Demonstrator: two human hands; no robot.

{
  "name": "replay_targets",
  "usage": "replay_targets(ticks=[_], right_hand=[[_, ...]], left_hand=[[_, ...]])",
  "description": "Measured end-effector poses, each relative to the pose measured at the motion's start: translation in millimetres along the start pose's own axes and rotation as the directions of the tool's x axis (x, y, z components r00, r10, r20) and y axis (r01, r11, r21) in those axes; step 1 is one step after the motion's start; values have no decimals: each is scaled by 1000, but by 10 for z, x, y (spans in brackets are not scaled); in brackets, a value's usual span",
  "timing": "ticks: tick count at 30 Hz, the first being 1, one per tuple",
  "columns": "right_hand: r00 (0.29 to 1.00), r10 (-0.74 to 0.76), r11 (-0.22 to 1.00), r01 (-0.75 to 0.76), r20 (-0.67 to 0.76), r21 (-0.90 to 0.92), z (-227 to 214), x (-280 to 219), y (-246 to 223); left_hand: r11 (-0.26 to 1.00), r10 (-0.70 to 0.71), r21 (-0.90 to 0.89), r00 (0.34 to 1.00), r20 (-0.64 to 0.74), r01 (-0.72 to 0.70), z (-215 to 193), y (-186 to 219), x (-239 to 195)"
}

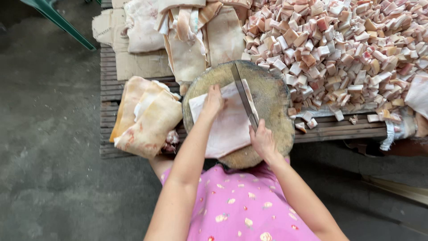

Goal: The person cuts slabs of pork fat into small cubes on a wooden cutting board using a large cleaver. The person handles the fat slabs by hand, slicing them first into strips and then into small pieces, moving the cut pieces into a large pile on the right.

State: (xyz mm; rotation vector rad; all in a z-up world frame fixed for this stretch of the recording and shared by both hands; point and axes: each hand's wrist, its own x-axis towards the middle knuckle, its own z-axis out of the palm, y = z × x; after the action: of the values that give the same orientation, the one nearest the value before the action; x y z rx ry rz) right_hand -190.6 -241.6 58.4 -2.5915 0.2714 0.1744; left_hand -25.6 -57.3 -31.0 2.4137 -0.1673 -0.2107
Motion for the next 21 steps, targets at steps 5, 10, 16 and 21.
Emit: replay_targets(ticks=[5, 10, 16, 21], right_hand=[[988, 113, 988, -122, 106, 90, 46, 32, 243], [973, 145, 985, -159, 179, 65, -150, 423, -48], [940, 226, 932, -285, 256, 222, -380, 840, -400], [931, 229, 933, -293, 283, 210, -644, 259, -110]], left_hand=[[997, -52, -46, 993, 108, 57, 173, -5, 83], [988, 152, -26, 971, 184, -150, 138, 202, 229], [970, 126, -204, 990, -57, -135, 291, 114, -96], [893, 206, -347, 946, -252, -287, 225, 60, -339]])
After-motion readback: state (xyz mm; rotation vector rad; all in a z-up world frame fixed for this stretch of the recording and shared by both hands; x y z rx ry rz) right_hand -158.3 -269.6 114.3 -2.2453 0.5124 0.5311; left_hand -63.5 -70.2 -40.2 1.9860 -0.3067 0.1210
